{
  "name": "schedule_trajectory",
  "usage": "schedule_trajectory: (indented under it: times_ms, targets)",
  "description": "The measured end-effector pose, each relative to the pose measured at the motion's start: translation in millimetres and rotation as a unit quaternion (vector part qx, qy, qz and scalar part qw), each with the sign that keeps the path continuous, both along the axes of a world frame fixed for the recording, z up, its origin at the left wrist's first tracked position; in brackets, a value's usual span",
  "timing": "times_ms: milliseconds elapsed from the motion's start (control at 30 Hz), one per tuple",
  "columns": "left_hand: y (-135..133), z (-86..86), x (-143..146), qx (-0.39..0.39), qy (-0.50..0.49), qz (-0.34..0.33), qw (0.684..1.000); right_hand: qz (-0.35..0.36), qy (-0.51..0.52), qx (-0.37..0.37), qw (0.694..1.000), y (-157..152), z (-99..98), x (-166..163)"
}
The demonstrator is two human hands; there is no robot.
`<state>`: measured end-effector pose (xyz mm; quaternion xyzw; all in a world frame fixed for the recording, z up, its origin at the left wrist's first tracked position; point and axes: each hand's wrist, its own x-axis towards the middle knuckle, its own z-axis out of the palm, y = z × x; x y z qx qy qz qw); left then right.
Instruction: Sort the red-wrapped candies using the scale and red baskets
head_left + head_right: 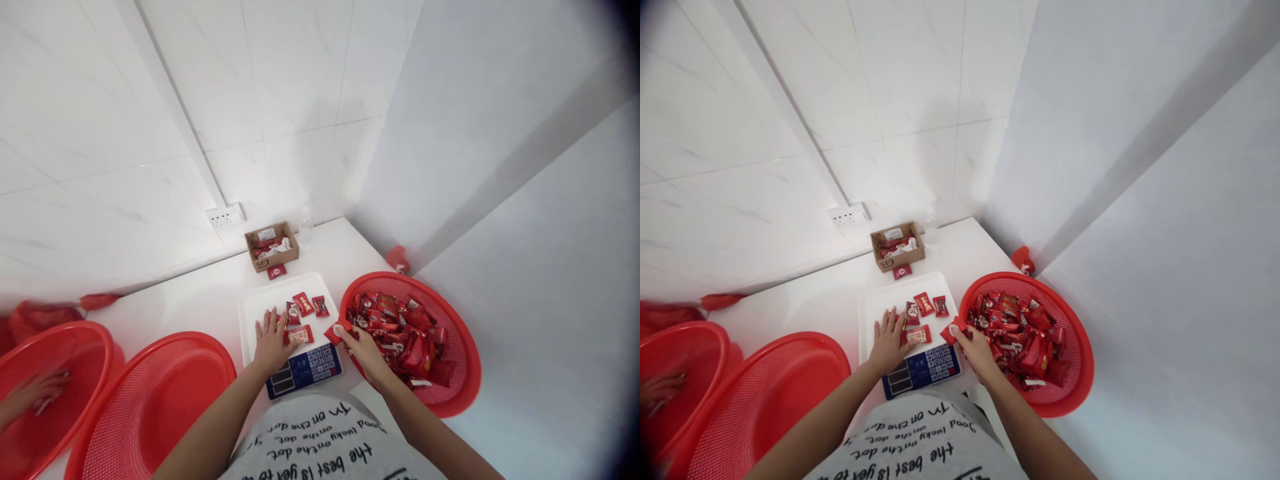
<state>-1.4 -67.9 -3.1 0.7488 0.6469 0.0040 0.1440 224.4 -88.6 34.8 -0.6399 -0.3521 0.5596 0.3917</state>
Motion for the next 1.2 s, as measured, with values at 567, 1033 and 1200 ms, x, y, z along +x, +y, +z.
schedule_trajectory:
  times_ms: [567, 1033, 1200]
  targets:
    - [16.4, 6.6, 4.7, 0.001, -0.014, -0.048, 0.999, 0.022, -0.085, 0.067, 0.994, -7.7, -12.4, 0.8]
    - [-41.8, 12.1, -84.2, 0.087, -0.035, 0.208, 0.974, 0.015, -0.087, 0.072, 0.993, -10.5, -20.2, 3.1]
    - [-56.1, 5.5, -94.3, 0.015, -0.175, 0.27, 0.947, 0.009, -0.09, 0.06, 0.994, -8.5, -20.5, 2.3]
